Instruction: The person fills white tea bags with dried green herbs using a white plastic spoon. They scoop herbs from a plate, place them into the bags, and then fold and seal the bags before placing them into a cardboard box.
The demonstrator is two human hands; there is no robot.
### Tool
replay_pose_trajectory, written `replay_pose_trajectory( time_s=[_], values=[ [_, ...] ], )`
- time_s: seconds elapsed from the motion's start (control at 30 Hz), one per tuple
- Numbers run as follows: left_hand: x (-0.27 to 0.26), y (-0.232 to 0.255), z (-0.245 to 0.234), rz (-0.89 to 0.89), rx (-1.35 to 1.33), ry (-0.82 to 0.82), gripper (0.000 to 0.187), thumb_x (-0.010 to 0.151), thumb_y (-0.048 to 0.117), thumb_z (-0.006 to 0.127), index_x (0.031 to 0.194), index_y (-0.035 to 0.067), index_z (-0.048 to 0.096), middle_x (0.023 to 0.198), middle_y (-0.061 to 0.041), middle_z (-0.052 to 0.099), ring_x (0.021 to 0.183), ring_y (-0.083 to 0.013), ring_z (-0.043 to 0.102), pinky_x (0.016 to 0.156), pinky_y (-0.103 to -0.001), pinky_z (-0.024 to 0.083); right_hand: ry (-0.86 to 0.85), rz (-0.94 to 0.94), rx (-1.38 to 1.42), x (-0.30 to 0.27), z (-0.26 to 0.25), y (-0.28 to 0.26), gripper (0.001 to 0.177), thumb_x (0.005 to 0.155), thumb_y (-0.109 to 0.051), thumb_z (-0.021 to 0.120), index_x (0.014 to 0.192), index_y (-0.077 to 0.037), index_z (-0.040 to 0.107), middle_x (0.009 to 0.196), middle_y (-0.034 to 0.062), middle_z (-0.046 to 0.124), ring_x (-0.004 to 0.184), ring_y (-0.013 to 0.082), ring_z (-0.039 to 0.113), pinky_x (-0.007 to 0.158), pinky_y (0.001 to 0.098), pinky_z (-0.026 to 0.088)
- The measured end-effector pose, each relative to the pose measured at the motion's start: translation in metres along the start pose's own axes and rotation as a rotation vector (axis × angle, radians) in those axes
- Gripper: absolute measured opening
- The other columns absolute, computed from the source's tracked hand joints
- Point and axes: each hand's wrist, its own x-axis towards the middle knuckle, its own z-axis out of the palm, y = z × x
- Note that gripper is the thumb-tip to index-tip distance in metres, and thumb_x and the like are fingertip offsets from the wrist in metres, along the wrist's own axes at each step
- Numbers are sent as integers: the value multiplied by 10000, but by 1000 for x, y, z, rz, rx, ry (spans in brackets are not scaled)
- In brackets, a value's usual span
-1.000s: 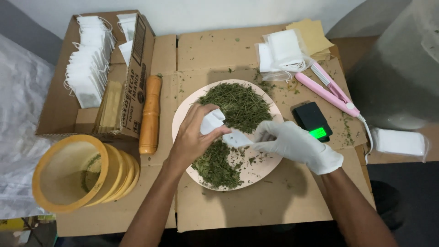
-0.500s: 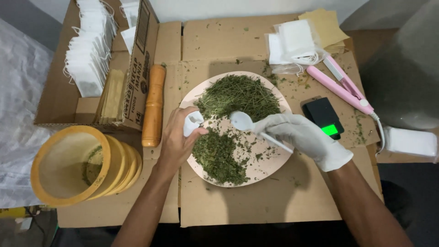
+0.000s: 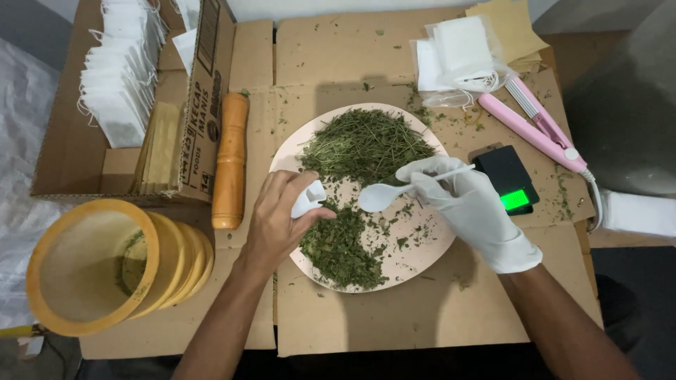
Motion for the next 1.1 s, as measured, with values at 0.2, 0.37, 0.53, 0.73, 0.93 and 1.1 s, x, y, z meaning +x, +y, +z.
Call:
replay_pose_trajectory(
  time_s=[0.2,0.37,0.53,0.73,0.93,1.1],
  values=[
    [-8,-13,12,36,47,14,688,920,496,846,1388,19,684,995,-173,696,892,-308,696,801,-415,588,35,118,-39,2,7,-22,179,981,-173,858,1118,-58,859,914,112,847,878,178,753,940,384,614],
    [-7,-9,11,32,33,12,685,907,487,860,1362,6,686,977,-189,723,877,-314,709,793,-423,591,-38,249,8,2,13,-38,178,948,-186,869,1098,-97,904,951,113,886,895,212,787,974,410,613],
    [-7,-9,12,112,60,36,613,909,453,865,1324,28,711,985,-153,698,862,-311,681,794,-419,585,-98,332,-12,9,11,-36,203,923,-187,885,1095,-84,912,968,143,895,909,260,809,981,434,608],
    [-6,-6,11,117,72,7,639,920,498,836,1337,29,715,1006,-148,696,882,-297,682,805,-412,587,-147,457,-77,10,3,-39,243,979,-223,817,1135,-60,907,969,146,908,918,248,811,940,380,590],
    [-7,-9,11,89,46,-22,683,929,516,825,1372,9,707,1014,-167,694,905,-296,676,835,-416,575,-103,370,60,15,-5,-16,200,1022,-144,765,1117,0,865,876,158,871,749,175,731,676,271,524],
    [-5,-9,11,74,15,-9,679,910,479,857,1377,8,709,1035,-159,692,922,-319,682,833,-439,576,-88,331,92,15,-13,-3,201,1068,-148,714,1097,-1,849,847,154,842,718,180,730,627,270,516]
  ],
)
